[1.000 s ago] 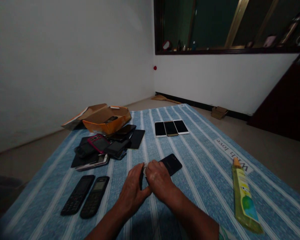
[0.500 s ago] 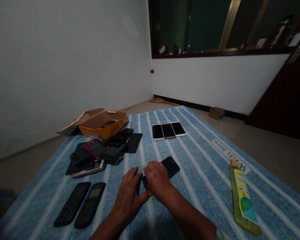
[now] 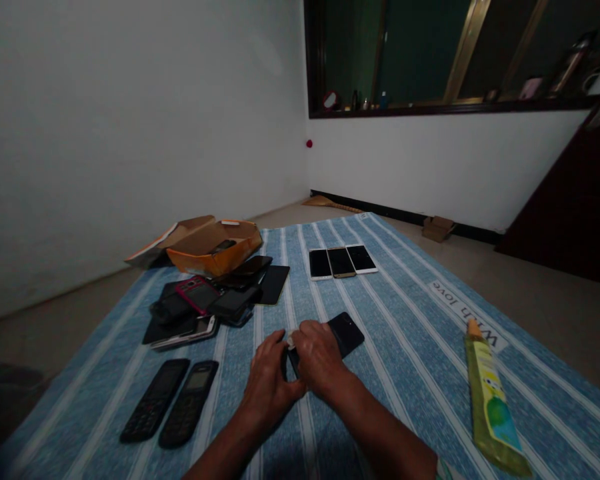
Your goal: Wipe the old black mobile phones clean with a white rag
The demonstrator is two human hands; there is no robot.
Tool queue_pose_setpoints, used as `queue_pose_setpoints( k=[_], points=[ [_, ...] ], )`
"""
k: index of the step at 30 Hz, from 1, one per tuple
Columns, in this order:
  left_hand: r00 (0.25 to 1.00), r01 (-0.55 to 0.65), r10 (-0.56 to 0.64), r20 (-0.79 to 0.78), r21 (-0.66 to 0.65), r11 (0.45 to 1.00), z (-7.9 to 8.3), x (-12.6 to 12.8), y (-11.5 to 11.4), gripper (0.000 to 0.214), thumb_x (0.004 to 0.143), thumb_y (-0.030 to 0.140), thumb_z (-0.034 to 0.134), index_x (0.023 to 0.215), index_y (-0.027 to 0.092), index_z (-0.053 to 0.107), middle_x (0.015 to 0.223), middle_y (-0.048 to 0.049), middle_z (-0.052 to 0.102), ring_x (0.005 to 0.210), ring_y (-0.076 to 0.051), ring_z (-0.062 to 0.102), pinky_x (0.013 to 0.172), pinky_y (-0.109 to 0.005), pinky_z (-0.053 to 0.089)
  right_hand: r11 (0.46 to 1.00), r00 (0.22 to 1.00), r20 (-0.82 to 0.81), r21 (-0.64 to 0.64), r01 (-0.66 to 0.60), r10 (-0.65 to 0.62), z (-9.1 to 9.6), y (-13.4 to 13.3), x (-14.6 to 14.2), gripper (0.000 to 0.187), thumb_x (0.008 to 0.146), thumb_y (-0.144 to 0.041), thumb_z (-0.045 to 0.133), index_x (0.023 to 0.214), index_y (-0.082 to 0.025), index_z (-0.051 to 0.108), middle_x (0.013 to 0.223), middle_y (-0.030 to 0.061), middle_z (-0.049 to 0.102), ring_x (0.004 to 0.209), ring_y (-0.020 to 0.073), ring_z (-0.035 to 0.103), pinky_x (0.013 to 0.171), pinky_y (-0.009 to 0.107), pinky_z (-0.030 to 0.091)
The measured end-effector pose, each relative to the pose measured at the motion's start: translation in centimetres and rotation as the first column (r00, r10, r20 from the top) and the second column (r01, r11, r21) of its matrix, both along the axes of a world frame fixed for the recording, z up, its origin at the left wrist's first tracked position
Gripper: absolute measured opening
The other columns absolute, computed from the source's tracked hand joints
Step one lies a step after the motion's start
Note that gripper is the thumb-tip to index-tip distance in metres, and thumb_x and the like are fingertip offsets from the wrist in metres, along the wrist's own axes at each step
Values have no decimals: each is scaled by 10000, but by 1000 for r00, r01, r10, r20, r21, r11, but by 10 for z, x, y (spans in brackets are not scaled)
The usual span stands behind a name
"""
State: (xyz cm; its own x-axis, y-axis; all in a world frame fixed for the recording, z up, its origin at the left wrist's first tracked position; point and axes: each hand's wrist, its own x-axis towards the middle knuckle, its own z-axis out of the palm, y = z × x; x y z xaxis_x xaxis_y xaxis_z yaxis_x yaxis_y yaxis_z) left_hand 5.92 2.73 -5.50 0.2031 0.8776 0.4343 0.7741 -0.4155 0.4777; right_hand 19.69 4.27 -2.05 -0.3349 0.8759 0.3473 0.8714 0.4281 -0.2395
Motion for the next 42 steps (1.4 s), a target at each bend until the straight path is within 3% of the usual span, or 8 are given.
queue_pose_setpoints(
  k=[6,12,20,22,26,28,37,42],
  points=[
    [995,28,-35,92,78,997,-5,3,-5,542,650,216,693,1150,148,497,1374,-204,465,1283,-373,463,1020,-578,436,999,999,26,27,-36,36,13,-6,1,149,869,-83,543,869,-182,654,849,37,618,878,197,549,763,313,355],
    [995,88,-95,39,151,985,3,4,-11,540,688,190,691,1167,138,446,1415,-233,396,1342,-389,386,1047,-587,409,1000,991,128,12,-29,27,35,-9,8,177,868,-85,525,803,-184,657,825,52,615,859,212,551,737,326,346],
    [992,121,-111,-62,197,973,12,6,-18,603,685,117,650,1218,155,371,1440,-243,355,1369,-417,339,1049,-621,397,966,938,236,19,259,-256,48,2,44,267,813,18,497,769,-161,689,839,96,638,830,224,563,703,337,332],
    [991,126,-116,-61,214,969,12,5,-18,602,700,125,639,1232,157,358,1436,-246,361,1366,-420,341,1038,-629,404,975,952,217,4,222,-217,48,-2,37,243,815,3,514,778,-163,688,837,91,635,845,226,559,712,336,333],
    [990,142,-133,-52,279,950,8,5,-16,593,741,156,619,1267,130,346,1412,-261,384,1345,-432,365,1010,-640,425,999,990,141,-50,3,4,47,-14,11,193,865,-59,521,827,-170,674,847,67,625,878,213,548,748,328,337],
    [990,141,-131,-53,309,940,7,4,-16,587,768,158,598,1292,129,333,1406,-258,389,1335,-432,380,1000,-647,431,997,991,123,-69,-44,52,47,-17,2,172,873,-80,526,855,-167,672,857,62,623,891,211,545,761,328,335],
    [986,151,-117,-117,356,922,14,7,-20,499,778,123,584,1236,96,388,1426,-287,374,1366,-424,340,1007,-628,443,985,974,205,-115,126,-101,60,-11,17,223,839,-49,486,845,-164,677,885,84,634,883,225,553,758,347,314],
    [984,162,-123,-131,352,922,16,6,-19,478,771,130,594,1209,65,413,1400,-307,398,1356,-425,355,1006,-614,451,994,986,165,-98,41,-24,56,-17,8,206,832,-65,497,850,-175,670,881,72,628,896,222,545,765,342,311]
  ],
)
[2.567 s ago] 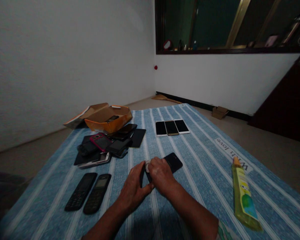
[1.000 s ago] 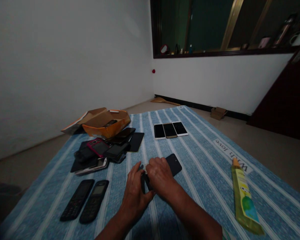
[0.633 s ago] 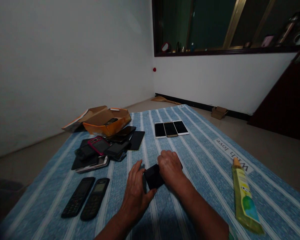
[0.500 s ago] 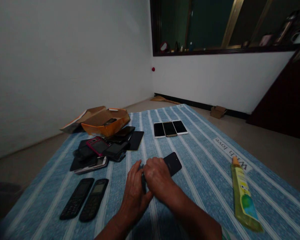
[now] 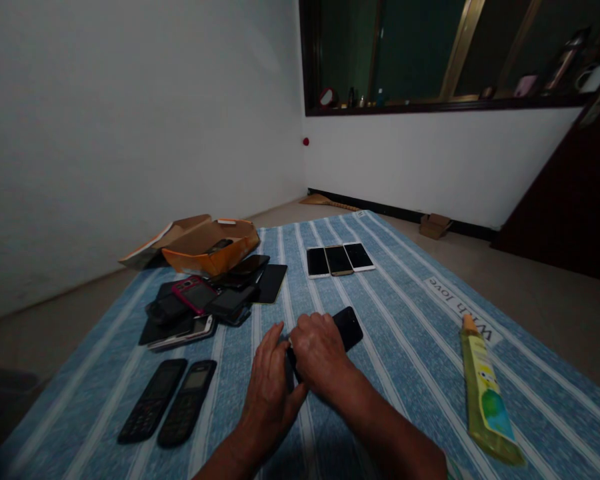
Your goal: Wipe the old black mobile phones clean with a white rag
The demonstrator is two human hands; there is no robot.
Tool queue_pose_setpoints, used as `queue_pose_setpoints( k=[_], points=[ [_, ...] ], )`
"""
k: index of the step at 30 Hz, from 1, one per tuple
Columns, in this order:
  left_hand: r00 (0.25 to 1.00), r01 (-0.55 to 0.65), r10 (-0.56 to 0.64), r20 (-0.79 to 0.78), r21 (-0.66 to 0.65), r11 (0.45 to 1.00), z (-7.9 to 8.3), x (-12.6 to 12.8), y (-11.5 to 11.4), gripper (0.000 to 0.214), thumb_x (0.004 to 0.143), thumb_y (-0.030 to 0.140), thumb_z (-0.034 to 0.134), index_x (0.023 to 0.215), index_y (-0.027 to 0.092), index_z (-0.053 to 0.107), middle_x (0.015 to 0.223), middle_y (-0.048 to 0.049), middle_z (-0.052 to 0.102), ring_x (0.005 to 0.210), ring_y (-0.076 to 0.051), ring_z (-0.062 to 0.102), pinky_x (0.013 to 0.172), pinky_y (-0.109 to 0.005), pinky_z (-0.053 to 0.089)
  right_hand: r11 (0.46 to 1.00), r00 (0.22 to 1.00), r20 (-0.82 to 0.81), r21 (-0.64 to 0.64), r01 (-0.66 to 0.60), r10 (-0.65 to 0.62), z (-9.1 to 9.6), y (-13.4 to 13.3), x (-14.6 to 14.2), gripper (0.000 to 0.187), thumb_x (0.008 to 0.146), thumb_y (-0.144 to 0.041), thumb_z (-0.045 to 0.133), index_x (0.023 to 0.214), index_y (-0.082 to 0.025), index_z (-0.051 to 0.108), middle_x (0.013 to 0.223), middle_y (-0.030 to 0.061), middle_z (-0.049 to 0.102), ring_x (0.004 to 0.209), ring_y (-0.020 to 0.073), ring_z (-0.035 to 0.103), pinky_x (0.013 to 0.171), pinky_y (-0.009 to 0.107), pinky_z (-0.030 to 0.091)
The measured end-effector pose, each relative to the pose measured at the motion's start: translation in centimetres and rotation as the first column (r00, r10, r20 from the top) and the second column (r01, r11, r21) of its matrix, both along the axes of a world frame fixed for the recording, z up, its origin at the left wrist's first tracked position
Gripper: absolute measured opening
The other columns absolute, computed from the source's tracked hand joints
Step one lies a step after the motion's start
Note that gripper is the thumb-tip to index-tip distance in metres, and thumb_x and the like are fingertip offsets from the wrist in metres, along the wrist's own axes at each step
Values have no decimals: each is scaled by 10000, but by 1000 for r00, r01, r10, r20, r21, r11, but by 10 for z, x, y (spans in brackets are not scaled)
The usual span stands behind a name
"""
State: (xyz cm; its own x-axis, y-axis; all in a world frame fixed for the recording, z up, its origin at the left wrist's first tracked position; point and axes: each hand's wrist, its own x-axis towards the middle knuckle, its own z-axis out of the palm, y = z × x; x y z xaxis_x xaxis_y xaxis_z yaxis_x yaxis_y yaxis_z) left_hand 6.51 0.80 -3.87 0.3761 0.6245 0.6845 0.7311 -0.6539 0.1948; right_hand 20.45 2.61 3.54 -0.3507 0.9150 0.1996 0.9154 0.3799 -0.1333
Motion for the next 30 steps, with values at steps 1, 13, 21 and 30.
queue_pose_setpoints(
  k=[1,13,21,30],
  points=[
    [1000,0,0,-3,-3,1000,0,0,0,478,768,130,597,1206,64,416,1399,-308,400,1354,-425,358,1005,-611,453,1000,1000,-5,4,-12,12,-1,0,-1,207,833,-66,496,848,-178,669,878,69,627,895,222,544,765,341,311],
    [1000,-8,7,-14,-16,1000,2,0,-1,497,740,109,608,1203,79,429,1417,-287,392,1361,-418,354,1016,-609,447,949,945,82,5,316,-316,0,27,58,287,788,16,457,833,-158,680,919,88,650,874,200,571,727,307,312],
    [1000,6,-6,-7,-11,1000,1,-2,1,497,753,127,613,1209,67,426,1394,-291,410,1345,-418,371,1020,-605,442,932,931,57,58,357,-360,-12,29,56,264,792,19,473,826,-159,665,908,92,628,876,210,543,731,301,316],
    [999,7,-5,41,-48,999,-4,0,3,548,772,147,603,1262,132,356,1394,-253,408,1335,-415,388,997,-633,452,989,999,-38,148,28,-22,-20,1,-2,197,891,-71,503,817,-163,660,852,70,624,849,220,508,747,334,307]
  ],
)
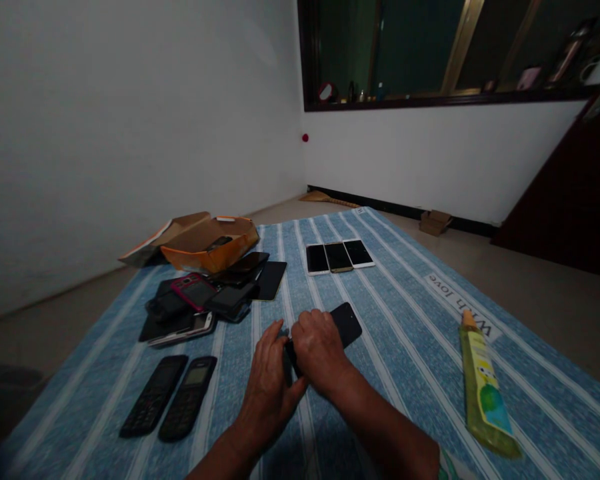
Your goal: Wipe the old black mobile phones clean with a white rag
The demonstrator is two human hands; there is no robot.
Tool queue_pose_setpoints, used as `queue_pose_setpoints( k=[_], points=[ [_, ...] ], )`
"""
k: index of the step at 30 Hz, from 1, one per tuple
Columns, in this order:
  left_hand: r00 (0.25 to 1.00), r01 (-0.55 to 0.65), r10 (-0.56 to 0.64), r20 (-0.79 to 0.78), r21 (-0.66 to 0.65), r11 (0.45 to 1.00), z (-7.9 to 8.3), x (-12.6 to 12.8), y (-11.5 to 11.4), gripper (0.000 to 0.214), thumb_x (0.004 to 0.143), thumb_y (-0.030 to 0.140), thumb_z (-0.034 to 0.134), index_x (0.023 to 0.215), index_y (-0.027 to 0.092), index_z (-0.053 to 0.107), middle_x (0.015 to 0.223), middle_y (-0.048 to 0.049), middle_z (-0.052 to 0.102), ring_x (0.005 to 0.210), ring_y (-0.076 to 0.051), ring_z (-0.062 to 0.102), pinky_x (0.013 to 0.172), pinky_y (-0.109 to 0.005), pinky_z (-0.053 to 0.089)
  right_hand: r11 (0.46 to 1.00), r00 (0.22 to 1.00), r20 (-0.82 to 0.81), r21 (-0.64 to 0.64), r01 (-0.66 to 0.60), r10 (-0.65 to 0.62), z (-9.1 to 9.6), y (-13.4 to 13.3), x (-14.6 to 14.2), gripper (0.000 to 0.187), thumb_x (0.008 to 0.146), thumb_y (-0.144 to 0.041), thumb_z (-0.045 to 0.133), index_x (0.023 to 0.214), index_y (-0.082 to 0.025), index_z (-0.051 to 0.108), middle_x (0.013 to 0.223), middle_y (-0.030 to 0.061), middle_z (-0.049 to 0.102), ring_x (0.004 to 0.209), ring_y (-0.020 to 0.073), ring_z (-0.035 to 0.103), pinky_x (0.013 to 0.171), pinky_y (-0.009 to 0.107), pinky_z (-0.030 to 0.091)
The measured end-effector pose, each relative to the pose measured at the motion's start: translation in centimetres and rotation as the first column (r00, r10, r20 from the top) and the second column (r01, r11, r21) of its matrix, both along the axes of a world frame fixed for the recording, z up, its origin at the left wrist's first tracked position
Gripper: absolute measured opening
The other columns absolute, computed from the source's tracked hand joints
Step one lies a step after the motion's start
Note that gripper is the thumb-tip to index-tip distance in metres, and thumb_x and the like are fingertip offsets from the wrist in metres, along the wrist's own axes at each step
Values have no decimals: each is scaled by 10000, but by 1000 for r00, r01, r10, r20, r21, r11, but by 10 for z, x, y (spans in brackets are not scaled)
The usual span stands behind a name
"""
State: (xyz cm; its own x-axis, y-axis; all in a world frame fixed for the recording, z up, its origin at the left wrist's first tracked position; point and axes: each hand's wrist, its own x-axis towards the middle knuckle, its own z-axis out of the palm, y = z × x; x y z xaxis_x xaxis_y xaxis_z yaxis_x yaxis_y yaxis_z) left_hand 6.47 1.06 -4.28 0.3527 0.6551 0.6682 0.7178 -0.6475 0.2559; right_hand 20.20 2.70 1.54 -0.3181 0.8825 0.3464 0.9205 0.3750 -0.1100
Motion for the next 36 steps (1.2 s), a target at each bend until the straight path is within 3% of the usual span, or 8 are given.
queue_pose_setpoints(
  k=[8,14,19,24,30,36],
  points=[
    [1000,-3,3,-22,-20,1000,2,-1,-1,520,761,133,610,1234,109,395,1409,-256,405,1361,-390,367,1038,-595,434,998,999,6,-39,-40,41,8,-1,1,178,881,-99,511,830,-175,664,842,64,618,845,216,513,740,337,305],
    [999,16,-16,-39,8,1000,2,-1,-1,545,755,124,603,1250,104,376,1407,-264,401,1354,-404,365,1027,-605,439,982,988,54,-115,151,-146,13,14,30,235,830,-30,484,827,-165,675,884,84,629,868,211,533,749,322,310],
    [999,21,-21,-44,0,1000,4,-2,-1,544,750,137,613,1238,99,376,1408,-281,401,1346,-418,373,1012,-620,443,950,946,-121,-125,285,-300,5,31,61,287,782,15,446,789,-154,677,874,87,631,836,194,542,732,282,330],
    [999,12,-13,-44,-6,1000,3,-1,0,591,721,126,637,1249,108,373,1408,-273,413,1349,-414,377,1018,-613,443,933,901,-245,-140,332,-358,-5,42,82,346,774,15,405,816,-155,702,841,64,669,803,166,581,725,236,370],
    [1000,-2,1,-20,-33,999,1,0,1,606,689,119,654,1236,114,392,1399,-258,425,1337,-415,393,1016,-611,444,913,839,-361,-184,365,-408,-16,43,91,369,765,-17,394,842,-154,728,812,60,714,788,175,633,686,230,402],
    [1000,-3,3,-8,-48,999,-2,-1,3,630,685,142,678,1243,124,386,1388,-253,434,1323,-424,405,1005,-624,446,897,816,-374,-216,385,-440,-28,33,96,349,746,-37,399,793,-156,723,739,47,689,710,166,611,636,233,383]
  ],
)
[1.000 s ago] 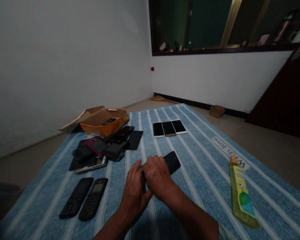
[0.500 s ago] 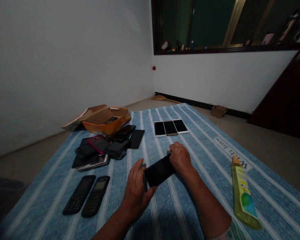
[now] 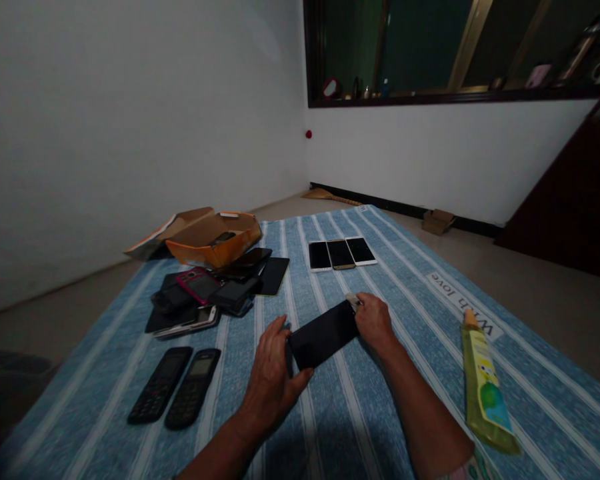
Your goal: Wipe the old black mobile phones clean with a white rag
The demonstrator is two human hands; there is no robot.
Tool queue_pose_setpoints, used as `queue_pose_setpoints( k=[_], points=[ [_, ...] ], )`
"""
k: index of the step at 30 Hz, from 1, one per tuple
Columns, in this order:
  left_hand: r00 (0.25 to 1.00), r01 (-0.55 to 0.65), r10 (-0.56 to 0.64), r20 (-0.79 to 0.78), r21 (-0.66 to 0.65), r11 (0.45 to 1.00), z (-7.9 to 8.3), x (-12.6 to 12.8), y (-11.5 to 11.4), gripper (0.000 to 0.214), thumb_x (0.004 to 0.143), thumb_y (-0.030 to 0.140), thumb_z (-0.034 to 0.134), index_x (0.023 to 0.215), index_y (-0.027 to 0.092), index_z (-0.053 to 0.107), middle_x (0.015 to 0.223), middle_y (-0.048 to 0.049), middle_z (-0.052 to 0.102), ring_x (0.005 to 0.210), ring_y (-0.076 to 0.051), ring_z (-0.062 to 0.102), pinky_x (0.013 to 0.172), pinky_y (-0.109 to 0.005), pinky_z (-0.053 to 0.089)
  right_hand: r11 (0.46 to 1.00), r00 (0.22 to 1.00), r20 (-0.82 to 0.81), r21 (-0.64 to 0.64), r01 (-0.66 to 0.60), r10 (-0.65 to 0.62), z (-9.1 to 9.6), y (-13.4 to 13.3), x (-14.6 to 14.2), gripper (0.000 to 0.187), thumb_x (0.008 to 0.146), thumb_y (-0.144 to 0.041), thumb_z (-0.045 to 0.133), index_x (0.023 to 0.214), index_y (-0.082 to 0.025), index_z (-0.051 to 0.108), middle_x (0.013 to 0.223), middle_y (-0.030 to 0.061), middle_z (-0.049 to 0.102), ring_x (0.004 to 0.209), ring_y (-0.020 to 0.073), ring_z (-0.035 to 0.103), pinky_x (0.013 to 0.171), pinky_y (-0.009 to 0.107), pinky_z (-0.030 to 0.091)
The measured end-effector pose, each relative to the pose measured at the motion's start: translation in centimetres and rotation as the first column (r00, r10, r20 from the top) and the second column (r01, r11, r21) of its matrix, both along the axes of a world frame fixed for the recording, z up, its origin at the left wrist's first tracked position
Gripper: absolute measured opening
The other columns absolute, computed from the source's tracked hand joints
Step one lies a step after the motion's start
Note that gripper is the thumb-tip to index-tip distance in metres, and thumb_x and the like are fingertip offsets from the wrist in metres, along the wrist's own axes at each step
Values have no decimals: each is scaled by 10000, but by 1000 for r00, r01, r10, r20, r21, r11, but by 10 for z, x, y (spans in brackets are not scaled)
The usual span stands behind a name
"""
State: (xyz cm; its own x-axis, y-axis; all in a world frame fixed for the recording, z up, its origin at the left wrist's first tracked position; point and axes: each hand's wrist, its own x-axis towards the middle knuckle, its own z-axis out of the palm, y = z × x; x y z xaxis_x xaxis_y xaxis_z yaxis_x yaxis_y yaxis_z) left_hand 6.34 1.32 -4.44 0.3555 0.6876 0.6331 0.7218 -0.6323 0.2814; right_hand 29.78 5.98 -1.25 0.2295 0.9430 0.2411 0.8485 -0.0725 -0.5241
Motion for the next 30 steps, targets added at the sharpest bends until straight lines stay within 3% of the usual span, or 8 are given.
queue_pose_setpoints(
  k=[9,19,30],
  points=[
    [999,-21,21,24,-32,999,-4,0,3,668,661,155,700,1245,132,377,1357,-249,452,1282,-422,456,982,-622,460,996,994,87,-61,-65,71,-2,-17,6,308,739,-9,426,680,-155,690,727,56,647,673,146,548,635,231,330],
    [998,-59,60,3,-60,996,-14,-4,9,651,633,241,742,1205,117,456,1298,-232,520,1224,-413,513,970,-594,483,999,996,86,-25,-34,36,-4,-15,8,352,747,-12,414,831,-129,735,825,84,675,777,174,589,724,233,376],
    [989,61,-75,-127,-114,992,-3,-9,8,675,696,301,729,1294,141,461,1261,-195,602,1175,-374,562,949,-584,481,997,999,30,70,-16,14,-12,-11,8,398,753,-29,410,960,-124,736,918,82,706,881,184,637,817,250,436]
  ],
)
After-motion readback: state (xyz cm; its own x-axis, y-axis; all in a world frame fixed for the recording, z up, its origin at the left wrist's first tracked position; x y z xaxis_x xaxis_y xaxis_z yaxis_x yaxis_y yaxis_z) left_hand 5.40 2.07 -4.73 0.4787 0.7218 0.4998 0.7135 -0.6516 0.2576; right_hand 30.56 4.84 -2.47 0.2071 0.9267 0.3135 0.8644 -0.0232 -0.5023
